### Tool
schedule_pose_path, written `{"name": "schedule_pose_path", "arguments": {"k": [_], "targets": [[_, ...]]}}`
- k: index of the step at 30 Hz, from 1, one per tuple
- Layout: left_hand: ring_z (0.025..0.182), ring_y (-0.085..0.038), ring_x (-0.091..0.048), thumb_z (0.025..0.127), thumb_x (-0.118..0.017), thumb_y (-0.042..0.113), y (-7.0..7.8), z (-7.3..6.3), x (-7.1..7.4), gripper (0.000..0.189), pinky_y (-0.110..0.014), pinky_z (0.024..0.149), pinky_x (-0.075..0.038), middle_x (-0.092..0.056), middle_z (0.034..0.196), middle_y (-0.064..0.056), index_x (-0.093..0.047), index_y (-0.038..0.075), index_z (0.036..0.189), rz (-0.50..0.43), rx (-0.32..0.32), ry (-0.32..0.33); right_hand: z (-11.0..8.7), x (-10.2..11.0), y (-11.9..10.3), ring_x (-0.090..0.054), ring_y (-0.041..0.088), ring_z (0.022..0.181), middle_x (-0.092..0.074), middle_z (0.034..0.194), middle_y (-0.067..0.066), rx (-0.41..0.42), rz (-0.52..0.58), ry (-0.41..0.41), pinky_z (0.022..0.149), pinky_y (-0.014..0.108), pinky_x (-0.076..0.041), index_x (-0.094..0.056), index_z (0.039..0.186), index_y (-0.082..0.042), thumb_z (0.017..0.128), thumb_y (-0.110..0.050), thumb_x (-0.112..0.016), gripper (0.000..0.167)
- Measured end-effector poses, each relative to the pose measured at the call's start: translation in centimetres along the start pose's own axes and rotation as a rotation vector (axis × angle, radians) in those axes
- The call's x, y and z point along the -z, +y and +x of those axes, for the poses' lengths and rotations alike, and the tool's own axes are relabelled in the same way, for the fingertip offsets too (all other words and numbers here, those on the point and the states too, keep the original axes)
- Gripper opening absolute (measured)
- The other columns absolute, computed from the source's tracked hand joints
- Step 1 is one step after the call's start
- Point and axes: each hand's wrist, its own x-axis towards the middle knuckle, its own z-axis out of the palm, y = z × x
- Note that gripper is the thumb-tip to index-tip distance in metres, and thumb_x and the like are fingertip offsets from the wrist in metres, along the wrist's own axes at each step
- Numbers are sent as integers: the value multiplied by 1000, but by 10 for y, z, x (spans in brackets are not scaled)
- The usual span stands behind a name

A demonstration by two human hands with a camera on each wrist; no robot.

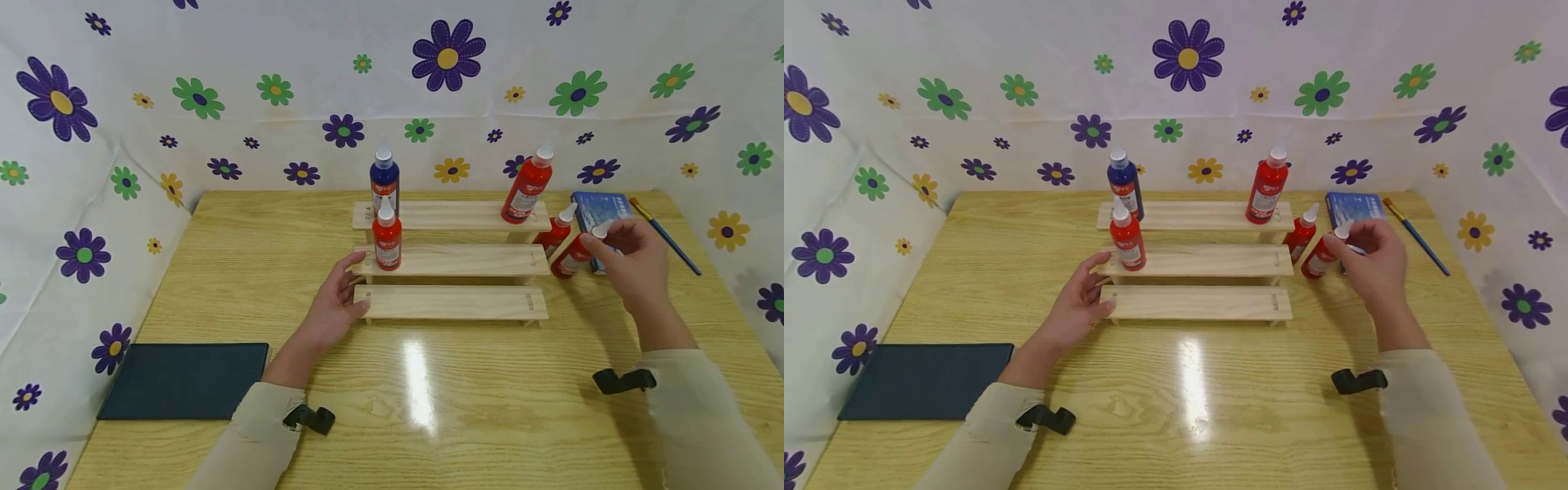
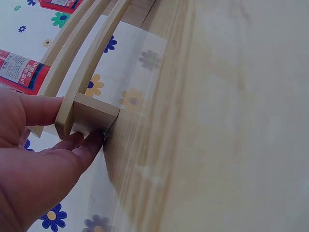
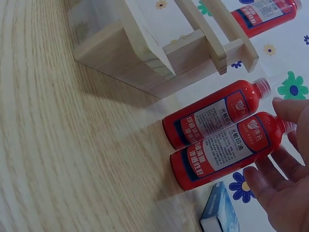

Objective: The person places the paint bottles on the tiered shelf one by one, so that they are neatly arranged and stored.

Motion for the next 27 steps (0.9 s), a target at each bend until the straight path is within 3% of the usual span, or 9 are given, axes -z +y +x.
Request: {"name": "schedule_pose_path", "arguments": {"k": [3, 7, 10, 27], "targets": [[133, -28, -43, 90, -56, -21, 0, 0, 0, 79, -47, 110, -31, -44, 145, -15, -35, 21, 153, -1, 1, -2, -1, -2, 2, -54, 8, 101, -57, 111, -6, 1, -13, 5, 81, 17, -43, -60, 112, -13, 90, -33, -77, 34], [134, -27, -42, 90, -56, -21, 0, -1, 0, 79, -46, 111, -30, -44, 146, -14, -36, 23, 153, 5, 5, 1, -2, -2, 3, -52, 10, 110, -56, 124, -4, -74, -57, -39, 80, 15, -45, -60, 134, -14, 92, -41, -72, 52], [133, -27, -43, 90, -56, -21, -1, 0, 0, 79, -46, 110, -31, -44, 146, -13, -36, 24, 153, 7, 3, 1, -4, -2, 5, -51, 11, 111, -56, 127, -4, -104, -50, -55, 78, 12, -45, -57, 141, -13, 93, -42, -70, 58], [133, -26, -43, 90, -57, -20, -3, 0, 1, 79, -44, 112, -29, -44, 146, -12, -36, 23, 153, 4, -15, -6, -19, 3, 3, -57, 8, 101, -59, 115, -7, -84, 143, 29, 70, 13, -50, -67, 125, -12, 92, -26, -75, 37]]}}
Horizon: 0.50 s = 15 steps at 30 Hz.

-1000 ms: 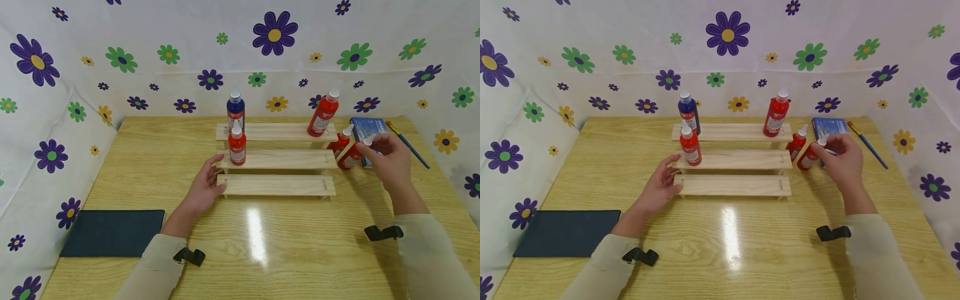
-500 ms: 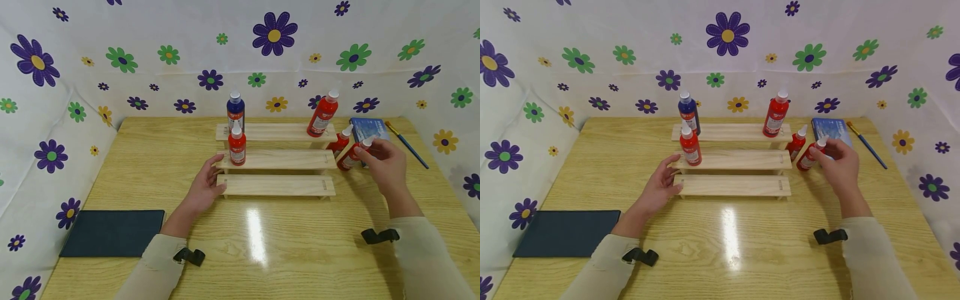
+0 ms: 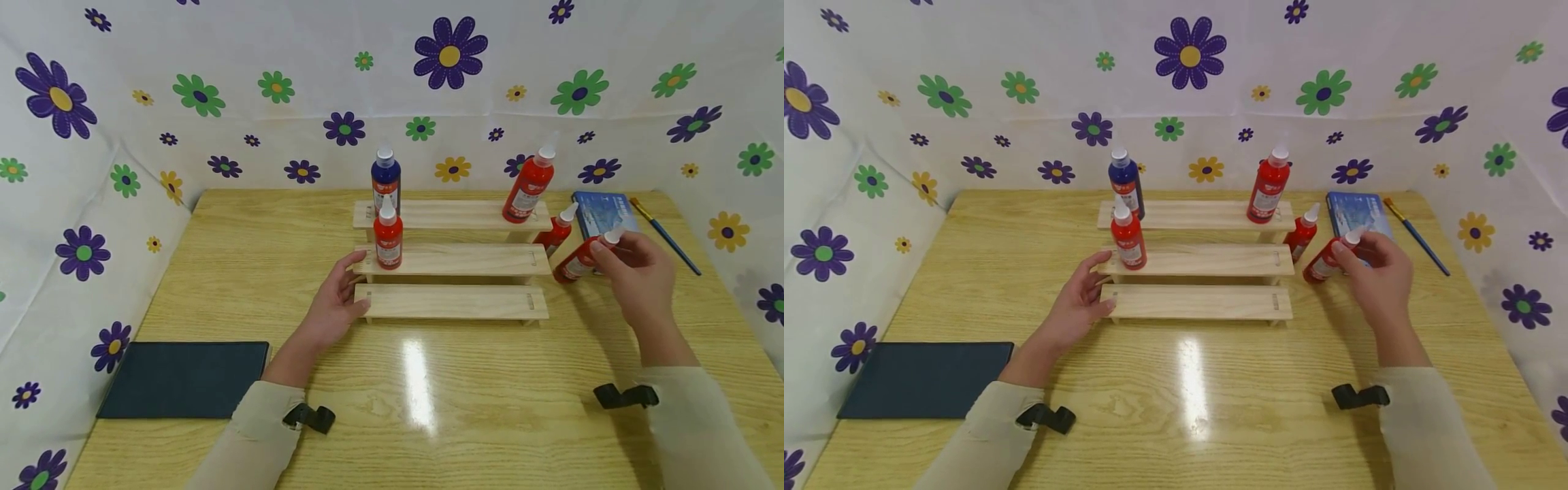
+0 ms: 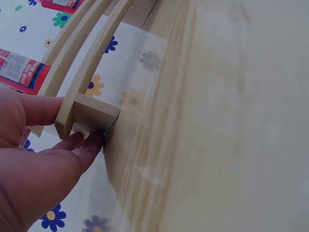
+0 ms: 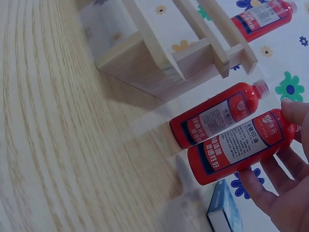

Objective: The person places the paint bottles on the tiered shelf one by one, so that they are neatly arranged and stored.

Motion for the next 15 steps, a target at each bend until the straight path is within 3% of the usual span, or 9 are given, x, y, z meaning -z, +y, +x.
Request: {"name": "schedule_pose_path", "arguments": {"k": [4, 10, 15], "targets": [[133, -26, -43, 90, -57, -20, 0, 0, 0, 79, -44, 112, -29, -44, 146, -12, -36, 24, 153, 0, 6, 4, -3, 3, -6, -58, 9, 100, -62, 114, -6, 22, 78, 18, 70, 14, -50, -69, 122, -10, 90, -21, -76, 34], [133, -28, -43, 90, -56, -21, 1, -1, 0, 78, -45, 110, -31, -43, 146, -14, -36, 21, 153, 1, 7, 6, -8, 7, -19, -62, 14, 98, -65, 112, 3, 61, 304, 28, 69, 17, -52, -70, 114, 2, 86, -8, -80, 31], [132, -28, -42, 90, -56, -21, 1, 0, 0, 79, -46, 110, -31, -42, 147, -14, -36, 21, 153, -5, 15, 6, -13, 8, -34, -62, 17, 97, -66, 110, 7, 112, 384, 34, 73, 18, -52, -71, 111, 4, 85, -3, -79, 28]]}}
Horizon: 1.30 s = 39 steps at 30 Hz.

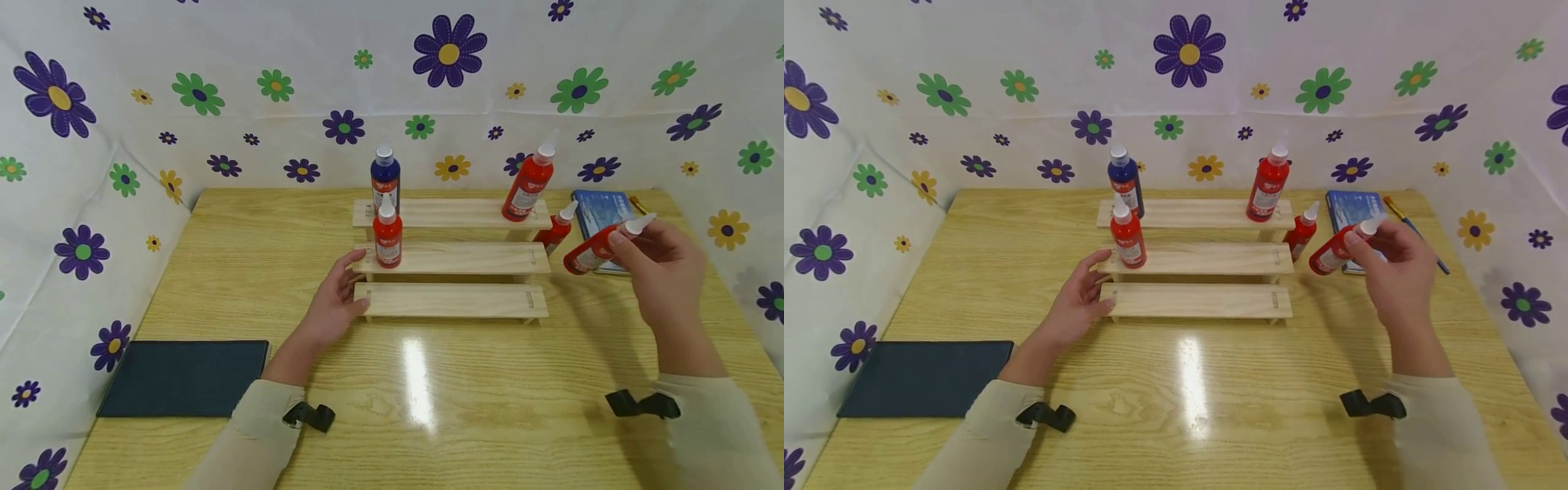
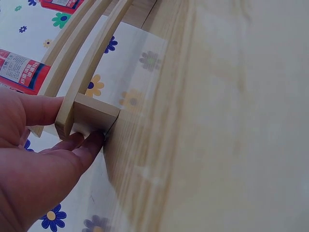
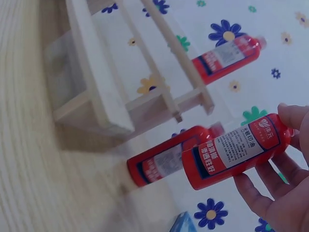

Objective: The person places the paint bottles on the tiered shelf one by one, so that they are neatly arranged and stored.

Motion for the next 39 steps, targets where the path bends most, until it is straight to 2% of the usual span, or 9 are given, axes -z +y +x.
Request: {"name": "schedule_pose_path", "arguments": {"k": [5, 9, 12, 18, 21, 25, 28, 33, 39], "targets": [[132, -27, -44, 90, -56, -21, 0, 0, 0, 79, -46, 108, -34, -43, 146, -14, -36, 22, 153, 1, 3, 4, -2, -8, -15, -62, 23, 96, -65, 106, 14, 95, 52, -26, 78, 19, -52, -71, 110, 8, 85, 3, -77, 26], [132, -28, -43, 90, -57, -21, 0, 0, 0, 78, -45, 109, -33, -43, 146, -14, -37, 21, 153, 1, 4, 3, -5, -14, -27, -61, 22, 100, -64, 110, 14, 101, 16, -45, 79, 18, -51, -71, 114, 6, 86, -1, -78, 30], [132, -27, -43, 90, -57, -20, -1, 1, 0, 78, -45, 110, -32, -43, 146, -14, -37, 21, 153, 2, 4, 2, -6, -22, -35, -60, 23, 101, -64, 112, 16, 130, 10, -81, 79, 19, -51, -70, 115, 7, 86, -2, -77, 31], [134, -28, -42, 91, -57, -20, -1, 0, 1, 77, -44, 111, -30, -42, 147, -15, -36, 20, 153, -2, -5, -7, -6, -38, -38, -61, 27, 94, -62, 105, 18, 234, 98, -194, 82, 22, -52, -67, 111, 14, 87, 9, -71, 25], [134, -27, -42, 91, -57, -20, -1, 0, 1, 77, -43, 112, -28, -42, 147, -14, -36, 21, 153, -2, -3, -7, -5, -45, -38, -60, 26, 96, -63, 107, 17, 232, 22, -219, 82, 22, -52, -69, 112, 10, 88, 7, -71, 25], [134, -27, -42, 91, -57, -20, 1, 0, 0, 78, -44, 112, -28, -42, 147, -14, -36, 21, 153, 0, -7, -5, -6, -53, -39, -59, 24, 101, -64, 112, 11, 230, -195, -247, 82, 20, -51, -70, 120, 1, 91, -2, -72, 29], [133, -28, -42, 91, -56, -21, 1, 0, 0, 78, -44, 112, -29, -41, 147, -14, -36, 20, 154, -1, -14, -7, -6, -59, -38, -59, 23, 101, -64, 112, 10, 245, -264, -278, 81, 19, -51, -70, 120, 1, 92, -3, -71, 28], [133, -27, -42, 91, -57, -20, 1, 0, 1, 77, -44, 112, -27, -42, 147, -13, -36, 21, 153, 6, -9, -1, -6, -68, -33, -60, 21, 100, -65, 112, 5, 271, -321, -314, 81, 20, -50, -68, 120, 2, 92, -5, -71, 28], [133, -27, -43, 91, -57, -20, 0, 0, 1, 77, -44, 112, -29, -43, 146, -14, -36, 21, 153, 1, -3, -2, -7, -75, -29, -60, 18, 104, -65, 113, 2, 235, -353, -351, 84, 21, -49, -68, 118, 2, 93, -7, -72, 27]]}}
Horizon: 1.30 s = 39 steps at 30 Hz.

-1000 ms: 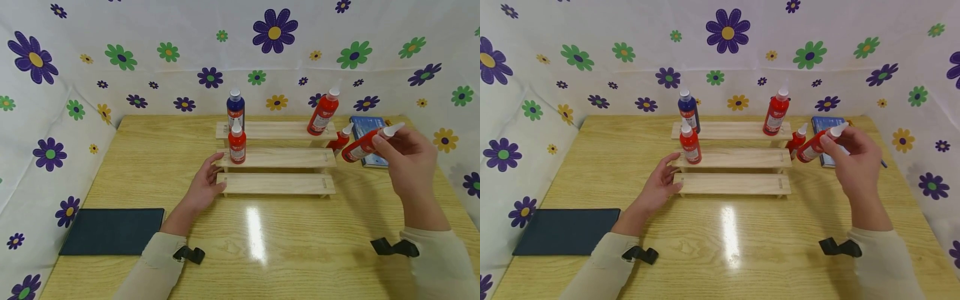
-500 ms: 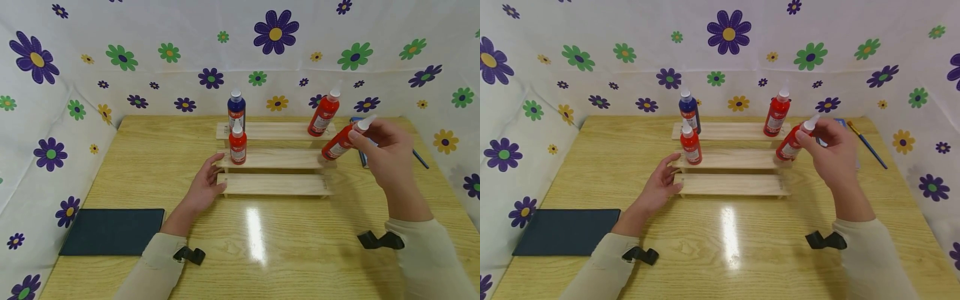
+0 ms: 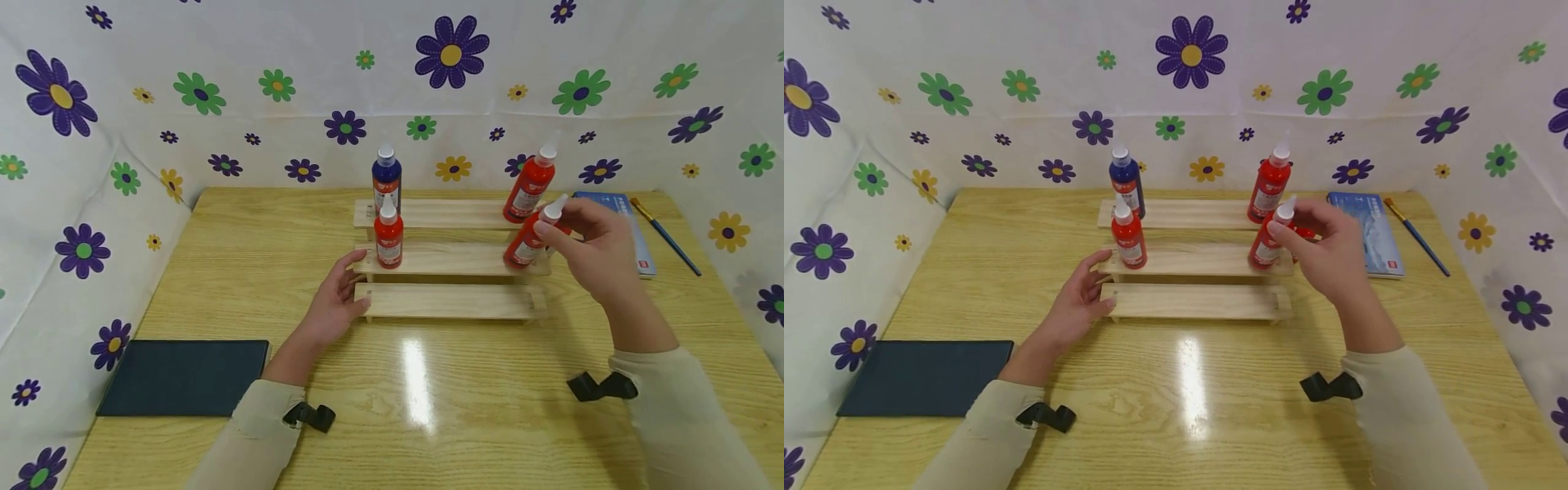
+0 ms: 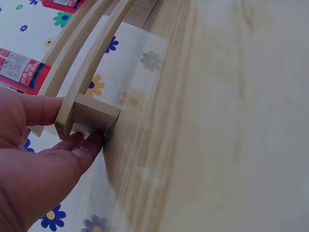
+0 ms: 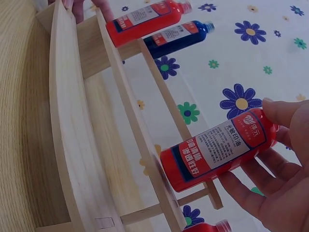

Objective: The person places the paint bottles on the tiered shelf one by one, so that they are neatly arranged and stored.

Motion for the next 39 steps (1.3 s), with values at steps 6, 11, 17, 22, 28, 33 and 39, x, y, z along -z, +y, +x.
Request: {"name": "schedule_pose_path", "arguments": {"k": [6, 11, 17, 22, 28, 33, 39], "targets": [[134, -27, -42, 91, -57, -20, -1, 0, 1, 77, -44, 111, -29, -43, 147, -14, -36, 21, 153, 0, 1, 0, 0, -2, 1, -58, 16, 107, -64, 117, 3, -39, -63, -30, 87, 23, -47, -67, 122, -1, 95, -14, -71, 30], [134, -25, -42, 91, -57, -19, -1, 0, 0, 77, -43, 112, -29, -42, 147, -12, -37, 23, 152, 4, 11, 3, -1, -3, -1, -57, 15, 109, -64, 120, 4, -61, -87, -44, 88, 25, -47, -66, 125, -3, 95, -17, -70, 33], [134, -26, -42, 91, -57, -19, -1, 0, 0, 77, -43, 112, -28, -42, 148, -12, -36, 23, 153, 3, 10, 2, 0, 0, 2, -58, 15, 109, -64, 121, 1, -56, -50, -41, 87, 22, -48, -66, 127, -4, 95, -15, -71, 34], [133, -27, -42, 90, -57, -20, -1, 0, 0, 78, -44, 111, -29, -42, 147, -13, -36, 22, 153, 6, 2, -1, 0, 9, 7, -60, 19, 104, -66, 116, 4, 17, 71, 11, 84, 20, -49, -67, 123, 0, 95, -5, -68, 29], [134, -27, -41, 91, -57, -20, -1, -1, 0, 78, -45, 111, -30, -41, 147, -14, -36, 21, 153, 2, -1, -12, 0, 26, 13, -62, 27, 102, -65, 113, 17, 28, 362, 98, 86, 20, -50, -65, 119, 11, 95, -2, -67, 28], [133, -28, -42, 91, -57, -20, 0, 0, 0, 77, -45, 111, -29, -43, 146, -14, -36, 20, 153, -8, -11, -8, 3, 31, 24, -60, 25, 101, -66, 112, 16, -3, 350, 203, 86, 20, -49, -68, 117, 9, 92, -1, -71, 27], [132, -29, -43, 91, -56, -21, 0, 0, 0, 78, -46, 109, -32, -44, 145, -15, -36, 20, 154, -19, -8, -6, 10, 33, 46, -58, 21, 108, -65, 118, 13, -105, 197, 242, 88, 20, -48, -71, 120, -2, 91, -4, -73, 30]]}}
